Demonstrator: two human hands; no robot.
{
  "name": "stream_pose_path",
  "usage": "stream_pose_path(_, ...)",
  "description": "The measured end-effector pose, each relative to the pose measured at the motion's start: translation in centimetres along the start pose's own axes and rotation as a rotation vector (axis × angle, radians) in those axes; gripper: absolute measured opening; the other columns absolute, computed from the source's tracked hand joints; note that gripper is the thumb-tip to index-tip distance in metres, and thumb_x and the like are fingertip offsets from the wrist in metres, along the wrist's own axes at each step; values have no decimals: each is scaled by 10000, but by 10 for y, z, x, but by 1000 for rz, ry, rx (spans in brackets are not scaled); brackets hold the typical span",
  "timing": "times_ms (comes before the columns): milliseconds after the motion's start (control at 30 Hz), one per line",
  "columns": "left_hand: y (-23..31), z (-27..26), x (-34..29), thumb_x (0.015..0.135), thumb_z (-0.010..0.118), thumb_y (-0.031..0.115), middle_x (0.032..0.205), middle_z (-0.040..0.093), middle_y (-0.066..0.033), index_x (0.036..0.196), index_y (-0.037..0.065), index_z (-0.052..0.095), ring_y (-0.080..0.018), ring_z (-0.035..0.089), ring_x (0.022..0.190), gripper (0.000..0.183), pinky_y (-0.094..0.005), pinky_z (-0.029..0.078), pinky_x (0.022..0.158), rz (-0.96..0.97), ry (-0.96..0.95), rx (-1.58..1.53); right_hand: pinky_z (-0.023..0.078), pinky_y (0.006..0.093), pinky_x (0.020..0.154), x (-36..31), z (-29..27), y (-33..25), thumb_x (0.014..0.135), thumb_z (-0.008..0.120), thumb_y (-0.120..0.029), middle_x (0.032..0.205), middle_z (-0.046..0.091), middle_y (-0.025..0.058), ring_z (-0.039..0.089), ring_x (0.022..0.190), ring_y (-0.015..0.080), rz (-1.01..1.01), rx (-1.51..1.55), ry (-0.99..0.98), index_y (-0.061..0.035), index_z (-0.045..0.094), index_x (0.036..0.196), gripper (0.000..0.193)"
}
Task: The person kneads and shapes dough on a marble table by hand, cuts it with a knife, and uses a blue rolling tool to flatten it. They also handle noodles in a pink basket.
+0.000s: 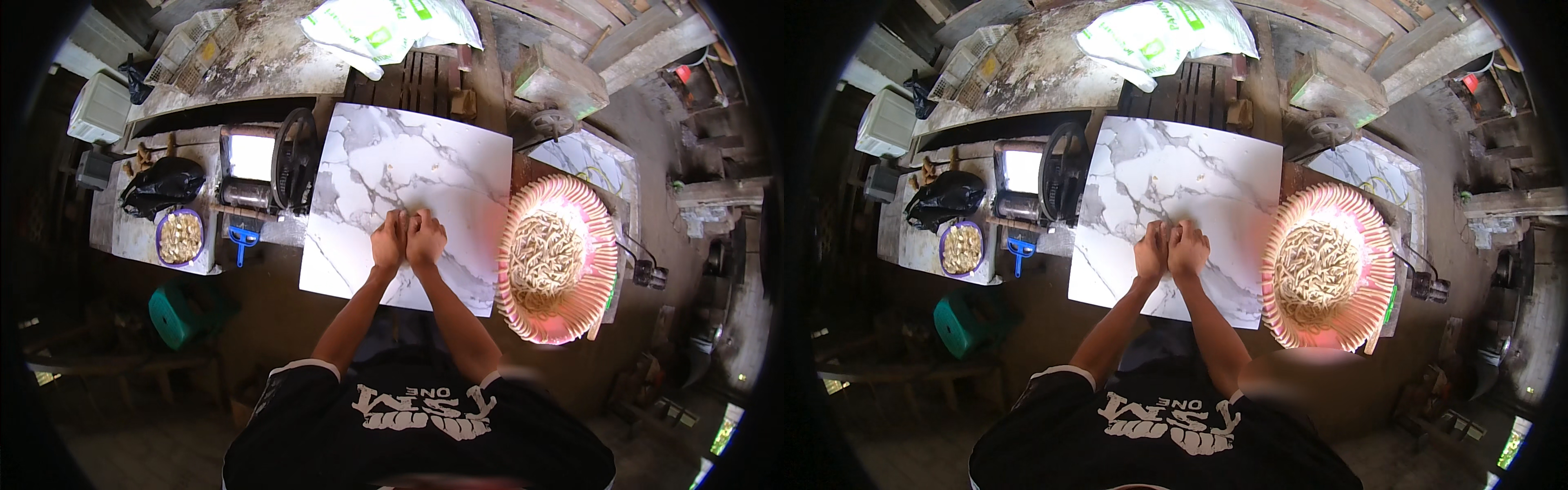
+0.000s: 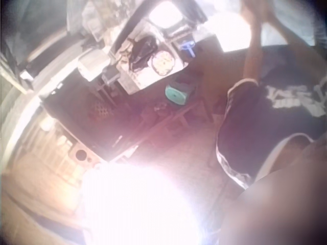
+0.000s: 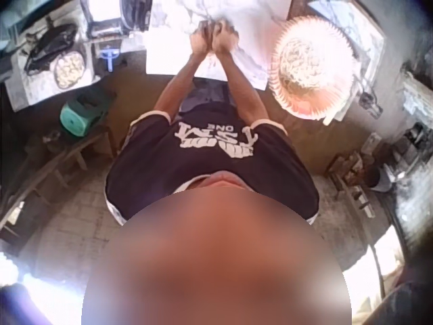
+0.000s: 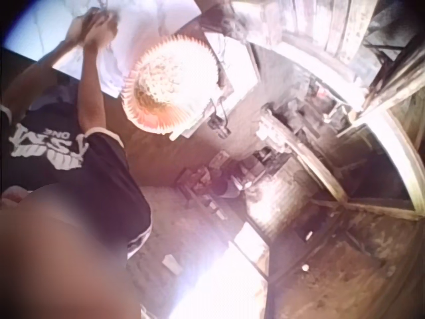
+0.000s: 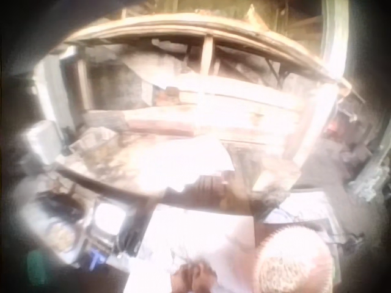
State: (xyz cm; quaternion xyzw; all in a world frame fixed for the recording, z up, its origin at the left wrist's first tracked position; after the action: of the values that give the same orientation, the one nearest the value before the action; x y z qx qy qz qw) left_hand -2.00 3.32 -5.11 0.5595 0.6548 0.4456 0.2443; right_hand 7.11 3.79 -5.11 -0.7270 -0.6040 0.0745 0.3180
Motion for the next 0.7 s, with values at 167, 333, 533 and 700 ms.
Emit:
stream_pose_path(167, -4, 5, -2, 845, 439, 247, 530, 524, -166, 876, 85, 462, -337, 534, 489, 166, -411, 414, 440, -85, -75, 75, 421, 417, 546, -3, 8, 10, 742, 485, -172, 620, 563, 99, 539, 554, 303, 24, 22, -90, -113, 505, 756, 64)
stream_pose_path(333, -9, 10, 18, 851, 415, 293, 549, 528, -187, 911, 87, 437, -360, 528, 504, 216, -447, 400, 457, -121, -51, 84, 428, 425, 524, 27, 18, 4, 745, 474, -191, 590, 556, 118, 538, 533, 323, 11, 82, -45, -118, 514, 741, 83)
stream_pose_path(533, -28, -3, 23, 885, 313, 345, 676, 587, -118, 852, -13, 540, -175, 545, 630, 425, -299, 420, 603, -322, 238, -422, 421, 306, 509, 39, 22, 12, 752, 456, -138, 582, 533, 89, 516, 509, 194, 249, 510, 273, -55, 517, 758, 104)
stream_pose_path(700, 5, -6, 32, 896, 307, 310, 653, 490, -58, 774, -32, 499, -122, 415, 597, 412, -268, 367, 553, -253, 243, -645, 391, 239, 548, 42, 23, 1, 834, 388, -77, 682, 501, 27, 465, 579, 118, 181, 1045, 157, -17, 507, 872, 138)
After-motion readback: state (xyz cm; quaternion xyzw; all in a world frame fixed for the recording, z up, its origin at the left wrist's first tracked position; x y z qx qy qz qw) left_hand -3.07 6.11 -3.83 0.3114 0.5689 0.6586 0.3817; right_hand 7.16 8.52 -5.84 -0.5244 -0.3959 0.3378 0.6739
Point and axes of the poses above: each hand's wrist, its own x-axis towards the middle knuckle, its own z-axis out of the palm, y = z × x, the point moved 4 cm from there along x, towards the middle knuckle
